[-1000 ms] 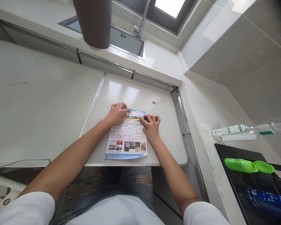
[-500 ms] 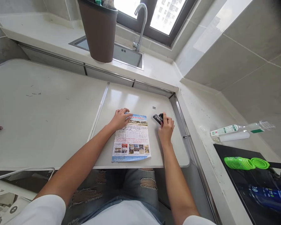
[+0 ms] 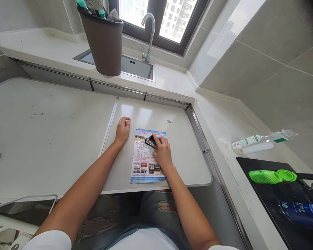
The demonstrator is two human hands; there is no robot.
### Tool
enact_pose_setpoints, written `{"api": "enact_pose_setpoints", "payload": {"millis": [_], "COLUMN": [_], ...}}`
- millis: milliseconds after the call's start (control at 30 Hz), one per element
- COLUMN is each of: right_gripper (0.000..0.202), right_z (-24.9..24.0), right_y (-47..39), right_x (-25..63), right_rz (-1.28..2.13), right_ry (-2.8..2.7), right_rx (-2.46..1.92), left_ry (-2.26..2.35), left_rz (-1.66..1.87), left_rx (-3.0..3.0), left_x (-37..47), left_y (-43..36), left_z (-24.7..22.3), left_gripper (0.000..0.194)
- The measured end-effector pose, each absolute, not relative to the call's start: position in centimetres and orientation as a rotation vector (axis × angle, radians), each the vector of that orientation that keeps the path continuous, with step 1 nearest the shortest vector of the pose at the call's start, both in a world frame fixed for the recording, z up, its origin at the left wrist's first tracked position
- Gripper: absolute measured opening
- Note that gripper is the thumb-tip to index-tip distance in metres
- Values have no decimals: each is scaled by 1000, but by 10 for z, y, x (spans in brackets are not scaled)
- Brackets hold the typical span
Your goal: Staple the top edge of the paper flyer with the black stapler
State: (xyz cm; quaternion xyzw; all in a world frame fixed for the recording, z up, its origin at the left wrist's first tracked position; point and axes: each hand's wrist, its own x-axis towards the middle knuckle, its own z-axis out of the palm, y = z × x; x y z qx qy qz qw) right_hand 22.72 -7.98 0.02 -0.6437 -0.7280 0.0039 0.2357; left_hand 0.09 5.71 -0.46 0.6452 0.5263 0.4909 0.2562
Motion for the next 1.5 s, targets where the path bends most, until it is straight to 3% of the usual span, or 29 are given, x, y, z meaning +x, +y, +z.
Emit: {"api": "enact_pose_setpoints", "payload": {"millis": [233, 400, 500, 633, 733, 833, 1067, 1500], "right_gripper": [76, 54, 50, 52, 68, 81, 73, 66], "right_z": [2, 4, -2, -13, -22, -29, -23, -9], "right_y": [-98, -72, -30, 22, 42, 51, 64, 83], "right_x": [311, 359, 383, 396, 393, 386, 340, 137], "right_rz": [-73, 146, 174, 243, 212, 258, 275, 477], "right_ry": [-1943, -1621, -1330, -1714, -2031, -2171, -2280, -2450], "right_rx": [-1821, -1595, -1528, -1537, -1554, -1707, -2034, -1487], "left_ry": [1476, 1294, 1154, 741, 643, 565, 323, 244], "left_rz": [1315, 1462, 1472, 1394, 1379, 1440, 1445, 1617], "left_rx": [1610, 1195, 1068, 764, 626, 569, 516, 590], "left_x": [4, 6, -3, -28, -42, -46, -54, -75], "left_y": [58, 62, 67, 68, 64, 63, 79, 80], "left_z": [-6, -5, 1, 18, 27, 26, 5, 11], "left_gripper": [18, 47, 50, 57, 61, 61, 77, 77]}}
